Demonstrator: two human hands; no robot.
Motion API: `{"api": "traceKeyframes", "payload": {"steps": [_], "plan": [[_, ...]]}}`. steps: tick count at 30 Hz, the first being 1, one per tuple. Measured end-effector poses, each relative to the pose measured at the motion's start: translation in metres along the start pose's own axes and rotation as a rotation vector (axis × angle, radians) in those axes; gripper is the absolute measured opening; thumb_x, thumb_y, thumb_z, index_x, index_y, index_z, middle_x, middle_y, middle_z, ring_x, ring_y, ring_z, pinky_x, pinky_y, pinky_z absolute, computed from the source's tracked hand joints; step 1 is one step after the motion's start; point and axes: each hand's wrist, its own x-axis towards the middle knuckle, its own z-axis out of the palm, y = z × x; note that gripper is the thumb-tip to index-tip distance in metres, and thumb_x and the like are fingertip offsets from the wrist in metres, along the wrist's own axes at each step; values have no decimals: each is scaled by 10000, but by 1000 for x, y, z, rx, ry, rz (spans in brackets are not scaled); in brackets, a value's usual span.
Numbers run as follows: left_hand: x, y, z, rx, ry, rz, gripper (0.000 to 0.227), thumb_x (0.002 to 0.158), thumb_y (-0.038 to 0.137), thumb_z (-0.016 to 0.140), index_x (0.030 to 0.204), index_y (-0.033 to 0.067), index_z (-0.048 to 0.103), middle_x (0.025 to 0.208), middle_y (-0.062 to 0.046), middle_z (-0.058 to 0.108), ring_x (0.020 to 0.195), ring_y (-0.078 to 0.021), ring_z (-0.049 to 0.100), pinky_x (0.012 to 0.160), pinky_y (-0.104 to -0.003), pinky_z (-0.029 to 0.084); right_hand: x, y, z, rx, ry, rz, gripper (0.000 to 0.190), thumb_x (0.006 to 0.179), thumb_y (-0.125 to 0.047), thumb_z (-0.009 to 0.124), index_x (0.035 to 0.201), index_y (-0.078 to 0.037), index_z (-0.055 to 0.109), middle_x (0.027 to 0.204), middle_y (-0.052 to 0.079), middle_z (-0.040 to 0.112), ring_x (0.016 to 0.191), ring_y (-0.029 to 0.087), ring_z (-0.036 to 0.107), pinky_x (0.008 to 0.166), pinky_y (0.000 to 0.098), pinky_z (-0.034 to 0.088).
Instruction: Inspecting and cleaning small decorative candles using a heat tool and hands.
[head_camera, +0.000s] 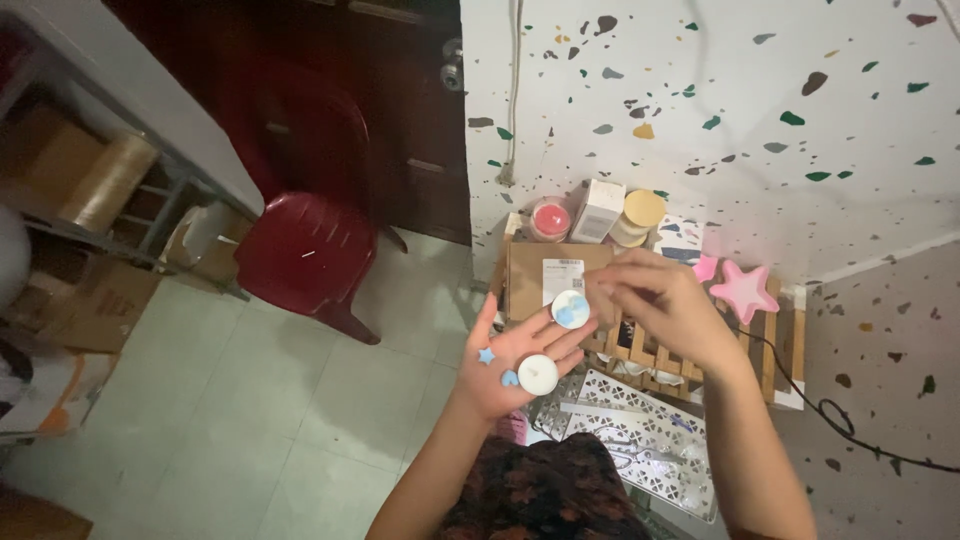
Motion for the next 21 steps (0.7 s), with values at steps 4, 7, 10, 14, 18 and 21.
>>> {"api": "traceKeyframes", "payload": {"steps": [4,7,10,14,18,21], "plan": [[1,1,-7,-23,6,8,1030,1022,742,287,1659,-52,127,1698,-260,217,1609,-327,177,1280,-449,212,-7,0,6,19,48,-68,395,864,-1,681,1249,-90,691,1139,45,722,954,158,677,779,290,531],[3,1,-10,12,14,1,1034,1016,749,291,1655,-48,131,1691,-261,220,1597,-329,197,1281,-445,211,-9,-15,17,-43,-51,54,714,659,-92,848,1331,-131,611,1118,50,713,892,199,640,746,324,511],[5,1,-15,-34,10,-17,1034,1024,746,290,1664,-51,134,1699,-254,221,1590,-327,216,1288,-451,205,-11,3,31,35,-63,-117,856,648,-67,795,1452,-104,503,1275,78,706,1101,204,644,882,331,496],[1,4,-36,-24,33,0,1013,1028,726,295,1660,-47,130,1708,-238,195,1588,-332,199,1291,-453,189,-5,54,47,53,41,100,827,675,-144,848,1424,-136,499,1159,40,768,971,160,688,815,313,509],[-8,8,-48,-51,9,53,984,1034,695,304,1658,-38,103,1717,-269,137,1608,-343,147,1291,-452,181,4,160,92,9,325,215,797,700,-162,865,1410,-99,509,1184,123,712,979,229,695,885,360,546],[-9,13,-51,-126,-3,84,992,1026,694,325,1654,-33,81,1714,-278,109,1606,-357,122,1289,-466,179,0,245,144,-83,333,344,1039,619,-175,870,1530,-105,375,1122,171,689,942,301,684,843,401,560]]}}
